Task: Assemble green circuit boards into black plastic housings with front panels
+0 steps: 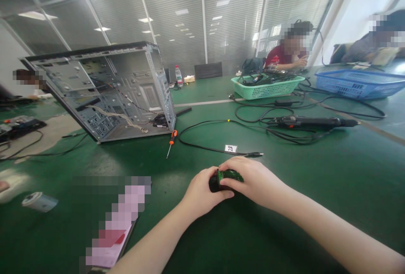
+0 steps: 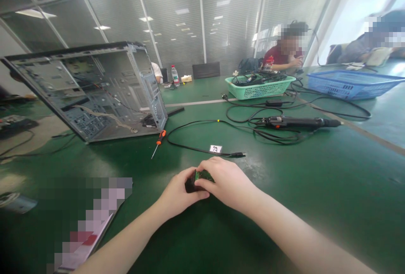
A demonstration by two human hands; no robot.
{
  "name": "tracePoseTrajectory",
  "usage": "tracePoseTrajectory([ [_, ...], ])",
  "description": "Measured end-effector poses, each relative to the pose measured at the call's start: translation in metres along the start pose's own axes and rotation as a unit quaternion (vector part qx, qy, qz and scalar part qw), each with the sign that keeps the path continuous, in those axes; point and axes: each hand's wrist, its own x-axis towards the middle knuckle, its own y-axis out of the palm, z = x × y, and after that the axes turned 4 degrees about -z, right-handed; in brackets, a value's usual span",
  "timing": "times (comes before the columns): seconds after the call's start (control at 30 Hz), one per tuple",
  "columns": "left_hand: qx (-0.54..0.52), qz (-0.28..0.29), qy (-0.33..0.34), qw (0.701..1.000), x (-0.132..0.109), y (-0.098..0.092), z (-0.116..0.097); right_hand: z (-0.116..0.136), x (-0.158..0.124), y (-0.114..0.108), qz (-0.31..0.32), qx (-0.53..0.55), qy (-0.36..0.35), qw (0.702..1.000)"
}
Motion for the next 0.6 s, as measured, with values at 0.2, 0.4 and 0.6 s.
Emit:
tracePoseTrajectory([
  [0.2, 0.045, -0.015, 0.044, 0.998, 0.003, -0.001, 0.004, 0.004, -0.001, -0.006, 0.026, -0.023, 0.019, 0.999],
  [0.4, 0.102, 0.009, 0.036, 0.994, 0.001, -0.001, 0.003, 0.007, -0.004, -0.028, -0.038, -0.017, 0.002, 0.999],
  [0.6, 0.11, 0.01, 0.038, 0.993, 0.002, -0.001, 0.001, 0.003, -0.004, -0.048, -0.093, 0.287, 0.079, 0.95],
])
